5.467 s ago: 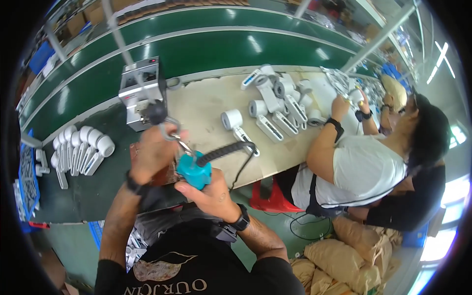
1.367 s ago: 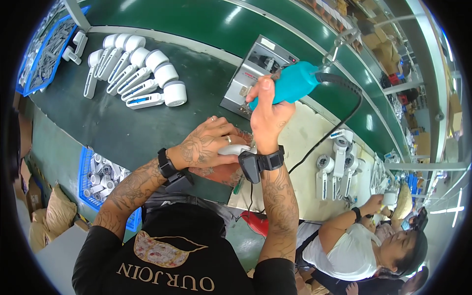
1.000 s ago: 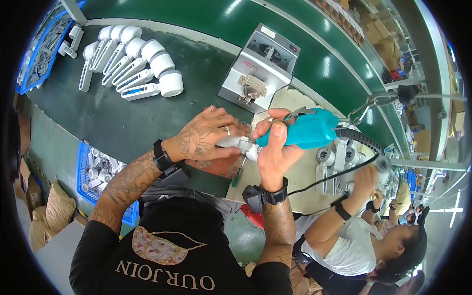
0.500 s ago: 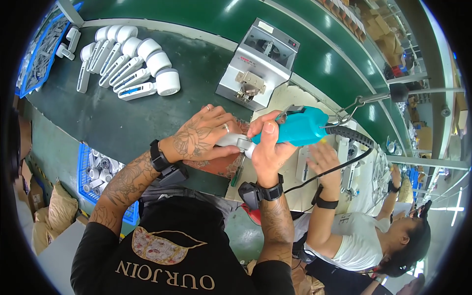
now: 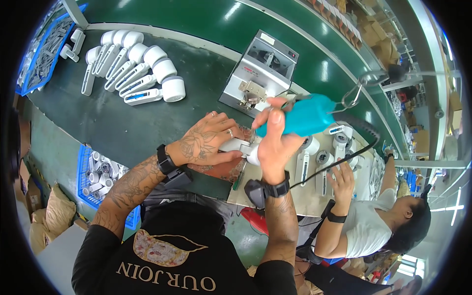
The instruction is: Assemble plastic device handles using an electric screwdriver on a production line.
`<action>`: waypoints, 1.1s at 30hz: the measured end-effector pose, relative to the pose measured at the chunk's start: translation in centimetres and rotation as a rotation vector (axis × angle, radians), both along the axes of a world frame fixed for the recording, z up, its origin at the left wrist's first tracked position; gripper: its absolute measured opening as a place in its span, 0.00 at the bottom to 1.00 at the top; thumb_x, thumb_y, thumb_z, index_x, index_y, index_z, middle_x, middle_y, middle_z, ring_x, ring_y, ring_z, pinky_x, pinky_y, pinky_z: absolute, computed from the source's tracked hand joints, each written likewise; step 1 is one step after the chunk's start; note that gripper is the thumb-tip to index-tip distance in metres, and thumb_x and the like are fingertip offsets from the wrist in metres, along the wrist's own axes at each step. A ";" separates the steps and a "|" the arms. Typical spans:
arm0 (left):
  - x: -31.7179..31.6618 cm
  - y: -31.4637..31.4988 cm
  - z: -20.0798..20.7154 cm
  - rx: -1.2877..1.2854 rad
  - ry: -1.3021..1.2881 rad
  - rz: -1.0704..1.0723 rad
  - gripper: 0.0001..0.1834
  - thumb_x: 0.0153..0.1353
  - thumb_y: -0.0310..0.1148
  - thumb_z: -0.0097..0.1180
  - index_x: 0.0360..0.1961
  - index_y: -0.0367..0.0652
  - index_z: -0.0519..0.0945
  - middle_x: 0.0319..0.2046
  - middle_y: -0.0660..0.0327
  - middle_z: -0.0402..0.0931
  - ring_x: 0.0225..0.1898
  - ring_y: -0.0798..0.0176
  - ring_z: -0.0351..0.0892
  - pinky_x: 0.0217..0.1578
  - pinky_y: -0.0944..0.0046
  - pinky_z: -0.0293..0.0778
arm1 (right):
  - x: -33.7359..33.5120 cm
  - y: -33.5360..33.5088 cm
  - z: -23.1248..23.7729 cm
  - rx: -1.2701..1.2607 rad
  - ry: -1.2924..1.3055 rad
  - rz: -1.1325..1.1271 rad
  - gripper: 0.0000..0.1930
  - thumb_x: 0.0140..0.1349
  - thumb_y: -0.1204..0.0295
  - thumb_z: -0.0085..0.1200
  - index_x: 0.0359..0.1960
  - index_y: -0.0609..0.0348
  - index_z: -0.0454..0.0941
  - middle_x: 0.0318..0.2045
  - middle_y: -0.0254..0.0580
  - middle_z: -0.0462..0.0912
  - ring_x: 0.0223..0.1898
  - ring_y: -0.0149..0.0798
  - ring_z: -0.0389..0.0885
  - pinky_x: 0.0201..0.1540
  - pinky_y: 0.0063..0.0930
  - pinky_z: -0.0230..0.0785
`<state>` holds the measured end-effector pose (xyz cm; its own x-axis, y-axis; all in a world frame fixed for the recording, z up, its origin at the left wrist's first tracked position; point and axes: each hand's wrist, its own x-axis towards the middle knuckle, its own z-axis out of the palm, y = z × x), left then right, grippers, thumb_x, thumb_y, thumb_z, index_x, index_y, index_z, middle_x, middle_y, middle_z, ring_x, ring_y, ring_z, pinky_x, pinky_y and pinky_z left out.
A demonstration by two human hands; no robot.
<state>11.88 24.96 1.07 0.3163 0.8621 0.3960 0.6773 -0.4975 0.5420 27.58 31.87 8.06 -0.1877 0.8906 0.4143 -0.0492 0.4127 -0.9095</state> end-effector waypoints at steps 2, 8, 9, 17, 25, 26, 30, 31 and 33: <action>0.1 -0.2 0.2 0.001 -0.059 0.008 0.21 0.60 0.48 0.61 0.43 0.41 0.79 0.45 0.56 0.73 0.49 0.51 0.71 0.57 0.47 0.66 | -1.3 1.6 1.0 0.097 0.000 -0.025 0.17 0.76 0.61 0.45 0.46 0.67 0.74 0.24 0.38 0.77 0.26 0.32 0.76 0.30 0.27 0.68; -0.1 -0.4 -0.2 0.044 -0.089 0.001 0.17 0.59 0.44 0.59 0.44 0.44 0.80 0.45 0.59 0.73 0.49 0.53 0.71 0.58 0.48 0.66 | -4.4 5.3 -0.4 0.142 0.038 -0.054 0.16 0.76 0.61 0.47 0.44 0.65 0.76 0.24 0.37 0.78 0.25 0.30 0.76 0.30 0.24 0.67; 0.0 -0.4 -0.1 0.046 -0.089 0.010 0.17 0.59 0.44 0.59 0.44 0.44 0.80 0.45 0.59 0.73 0.49 0.53 0.71 0.58 0.48 0.66 | -4.5 5.5 -0.7 0.112 0.026 -0.077 0.16 0.76 0.61 0.48 0.43 0.65 0.75 0.23 0.37 0.78 0.25 0.30 0.76 0.29 0.24 0.66; 0.0 -0.4 -0.7 0.048 -0.047 0.034 0.16 0.61 0.43 0.58 0.40 0.42 0.81 0.44 0.57 0.74 0.49 0.52 0.72 0.56 0.49 0.66 | -4.3 3.8 -0.1 0.022 0.066 0.011 0.16 0.76 0.61 0.47 0.40 0.64 0.75 0.20 0.37 0.75 0.23 0.32 0.75 0.29 0.26 0.67; -0.1 0.1 0.2 -0.016 -0.010 -0.027 0.19 0.62 0.47 0.60 0.36 0.40 0.82 0.45 0.56 0.74 0.49 0.52 0.71 0.56 0.49 0.65 | 1.9 -3.3 0.3 -0.007 0.137 0.031 0.25 0.73 0.52 0.50 0.46 0.69 0.71 0.21 0.40 0.73 0.23 0.36 0.73 0.28 0.31 0.67; -0.2 0.0 0.1 -0.003 0.008 -0.030 0.19 0.62 0.48 0.60 0.36 0.40 0.82 0.45 0.57 0.74 0.49 0.52 0.70 0.56 0.50 0.65 | 2.3 -3.7 -0.1 -0.018 0.123 0.023 0.27 0.71 0.49 0.53 0.46 0.69 0.71 0.21 0.40 0.72 0.23 0.35 0.73 0.28 0.31 0.68; -0.2 0.2 0.0 -0.002 0.015 -0.047 0.19 0.63 0.48 0.60 0.36 0.40 0.82 0.45 0.58 0.73 0.50 0.53 0.69 0.55 0.51 0.65 | 2.9 -4.3 -1.1 -0.031 0.100 -0.027 0.28 0.70 0.49 0.54 0.46 0.69 0.71 0.21 0.40 0.72 0.23 0.35 0.73 0.28 0.31 0.68; 0.0 0.1 0.1 -0.018 0.021 -0.034 0.19 0.63 0.48 0.60 0.36 0.41 0.82 0.45 0.58 0.73 0.50 0.53 0.69 0.55 0.51 0.65 | 3.0 -4.2 -1.3 -0.035 0.111 -0.025 0.28 0.70 0.49 0.55 0.46 0.69 0.71 0.21 0.40 0.72 0.23 0.35 0.73 0.29 0.31 0.68; 0.1 0.1 0.1 -0.034 0.030 -0.022 0.19 0.63 0.48 0.60 0.37 0.41 0.81 0.45 0.59 0.72 0.50 0.53 0.69 0.55 0.51 0.65 | 3.1 -4.3 -1.4 -0.039 0.124 -0.024 0.28 0.70 0.49 0.55 0.46 0.69 0.71 0.21 0.40 0.72 0.23 0.36 0.73 0.29 0.31 0.69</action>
<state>11.93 25.07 1.20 0.3465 0.8676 0.3567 0.6823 -0.4941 0.5388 30.65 27.56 6.69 -0.1159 0.9100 0.3981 -0.1533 0.3796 -0.9124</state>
